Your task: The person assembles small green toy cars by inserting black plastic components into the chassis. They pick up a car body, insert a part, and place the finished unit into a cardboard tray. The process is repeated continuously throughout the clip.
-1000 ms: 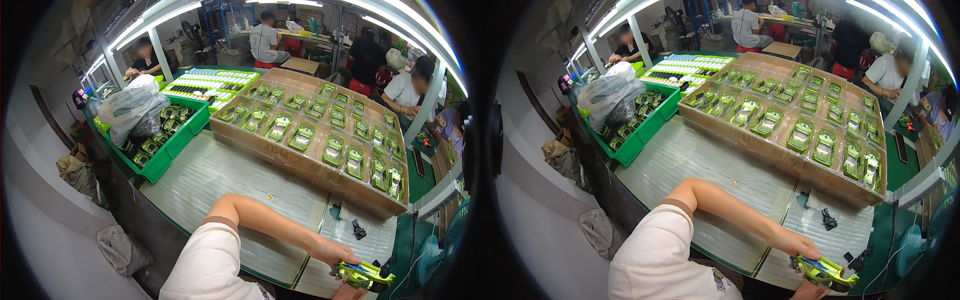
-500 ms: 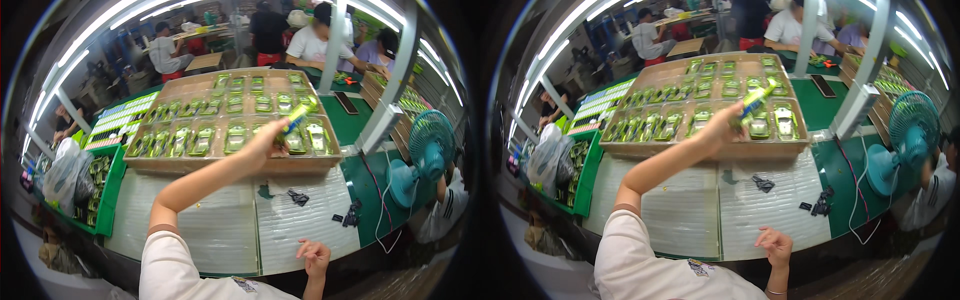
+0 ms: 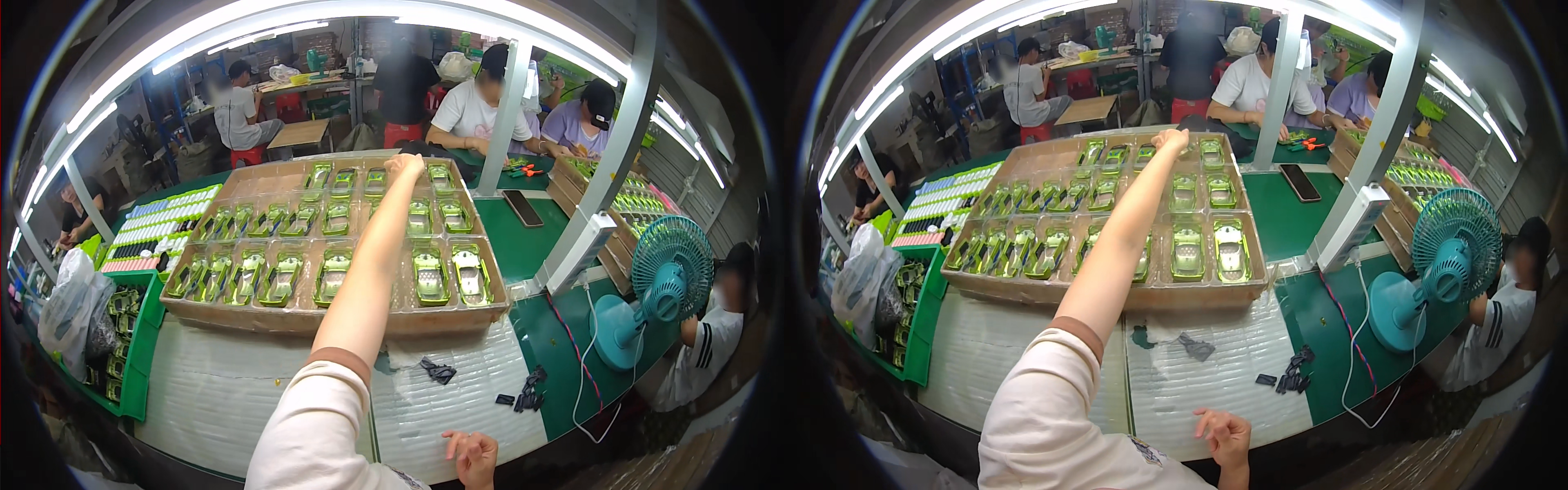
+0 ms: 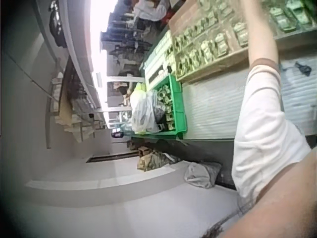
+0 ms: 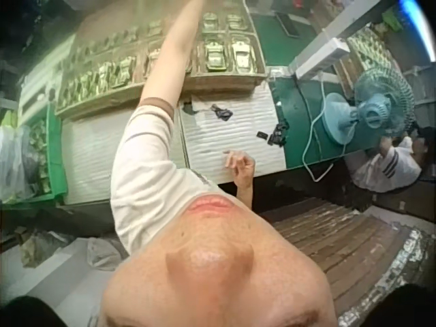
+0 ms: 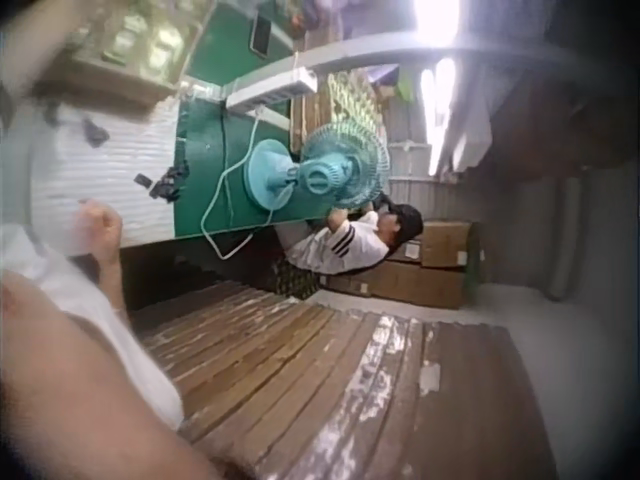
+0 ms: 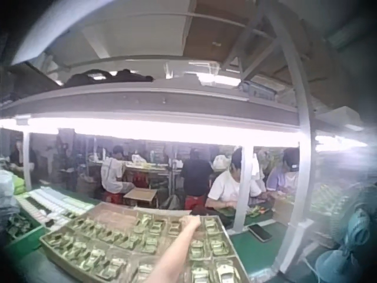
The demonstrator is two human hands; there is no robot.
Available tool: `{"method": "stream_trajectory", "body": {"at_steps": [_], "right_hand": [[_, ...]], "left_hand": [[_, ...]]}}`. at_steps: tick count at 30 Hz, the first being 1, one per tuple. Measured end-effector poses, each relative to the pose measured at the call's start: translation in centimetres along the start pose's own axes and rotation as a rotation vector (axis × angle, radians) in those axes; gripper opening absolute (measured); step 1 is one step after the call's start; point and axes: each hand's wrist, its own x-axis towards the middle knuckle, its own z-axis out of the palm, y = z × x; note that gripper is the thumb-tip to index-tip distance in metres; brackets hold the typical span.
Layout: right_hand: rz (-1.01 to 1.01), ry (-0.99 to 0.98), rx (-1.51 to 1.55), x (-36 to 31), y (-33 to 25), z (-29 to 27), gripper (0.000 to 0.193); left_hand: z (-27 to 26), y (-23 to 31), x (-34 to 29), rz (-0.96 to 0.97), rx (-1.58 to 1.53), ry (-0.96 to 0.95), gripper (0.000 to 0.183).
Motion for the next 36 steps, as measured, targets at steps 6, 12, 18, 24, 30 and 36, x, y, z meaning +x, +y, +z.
{"method": "stream_trajectory", "body": {"at_steps": [6, 12, 18, 24, 30, 36], "right_hand": [[0.076, 0.009, 0.011, 0.1, -0.3, 0.0, 0.040], [0.076, 0.020, 0.037, 0.0, -0.3, 0.0, 0.042], [0.024, 0.013, 0.035, 0.7, -1.0, 0.6, 0.041], [-0.035, -0.017, 0.052, 0.7, -0.9, 0.7, 0.036], [-0.010, 0.075, -0.017, 1.2, -1.6, 1.4, 0.031], [0.027, 0.103, 0.075, 2.1, -2.1, 1.8, 0.094]], "left_hand": [[-3.7, 0.6, -3.5, 0.236, 0.217, -0.052, 0.049], [-4.3, -4.7, -0.1, 0.094, 0.705, 0.076, 0.037], [-4.2, -6.6, 0.1, 0.057, 0.567, 0.165, 0.059], [-8.1, -5.5, -0.6, 0.133, 0.003, 0.266, 0.070], [-14.6, -4.5, -13.1, 0.104, -1.136, -0.808, 0.044], [-16.9, -12.7, -34.0, -0.215, -1.062, -1.477, 0.056]]}}
